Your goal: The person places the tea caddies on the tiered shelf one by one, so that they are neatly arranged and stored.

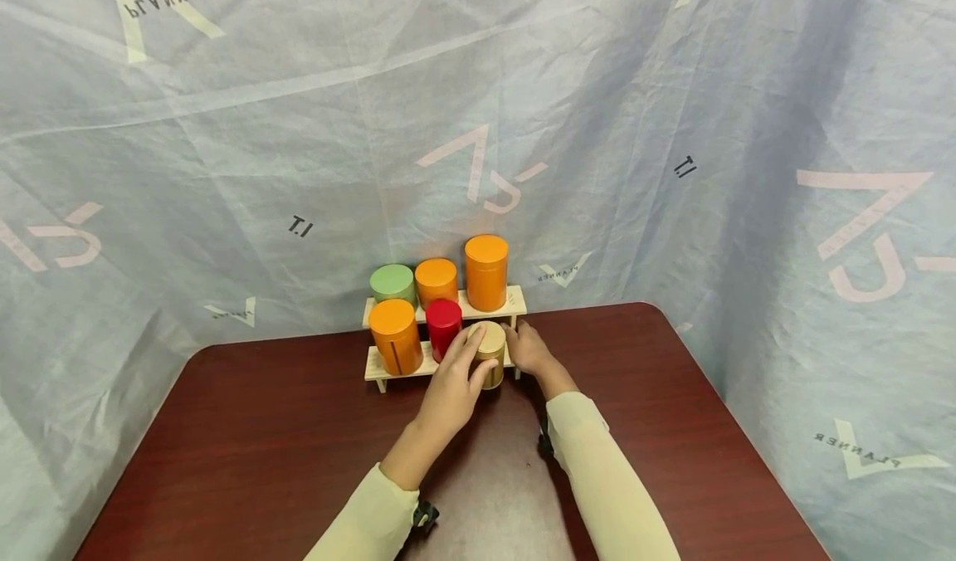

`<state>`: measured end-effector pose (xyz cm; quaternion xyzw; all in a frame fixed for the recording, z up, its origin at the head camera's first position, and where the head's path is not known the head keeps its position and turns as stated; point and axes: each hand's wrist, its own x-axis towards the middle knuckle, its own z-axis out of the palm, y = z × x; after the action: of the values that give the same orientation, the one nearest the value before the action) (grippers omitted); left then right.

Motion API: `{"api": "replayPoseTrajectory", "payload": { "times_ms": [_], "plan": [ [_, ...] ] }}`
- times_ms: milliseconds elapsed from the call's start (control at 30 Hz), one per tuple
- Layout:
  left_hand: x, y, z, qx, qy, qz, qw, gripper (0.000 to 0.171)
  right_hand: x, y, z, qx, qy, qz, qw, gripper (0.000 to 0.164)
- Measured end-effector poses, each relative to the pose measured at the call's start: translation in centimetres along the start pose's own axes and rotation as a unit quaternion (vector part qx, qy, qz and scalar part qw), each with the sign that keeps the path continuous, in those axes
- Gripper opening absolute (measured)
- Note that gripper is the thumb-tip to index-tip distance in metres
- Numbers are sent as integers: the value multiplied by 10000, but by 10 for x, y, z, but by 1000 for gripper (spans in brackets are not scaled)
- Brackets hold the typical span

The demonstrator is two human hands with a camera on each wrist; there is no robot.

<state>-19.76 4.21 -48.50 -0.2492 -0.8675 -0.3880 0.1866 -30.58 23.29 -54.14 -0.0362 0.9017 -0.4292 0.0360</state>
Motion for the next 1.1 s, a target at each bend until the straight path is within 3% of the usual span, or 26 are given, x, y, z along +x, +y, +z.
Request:
{"api": "replayPoseTrajectory", "payload": {
  "times_ms": [233, 500, 867, 1100],
  "plan": [
    [5, 0, 4, -90, 25, -181, 9998, 61, 0, 1, 1, -1, -19, -41, 10000, 53],
    [13, 2, 13, 230, 266, -210, 9992, 61, 0, 0, 2, 145, 8, -137, 9998, 56],
    [21, 8, 23, 906, 520, -313, 9940, 55, -1, -2, -1, 109, 61, -150, 9998, 54],
    [30, 14, 32, 1620, 703, -471, 9832, 53, -1, 1, -1, 186, -5, -153, 9997, 57]
  ]
}}
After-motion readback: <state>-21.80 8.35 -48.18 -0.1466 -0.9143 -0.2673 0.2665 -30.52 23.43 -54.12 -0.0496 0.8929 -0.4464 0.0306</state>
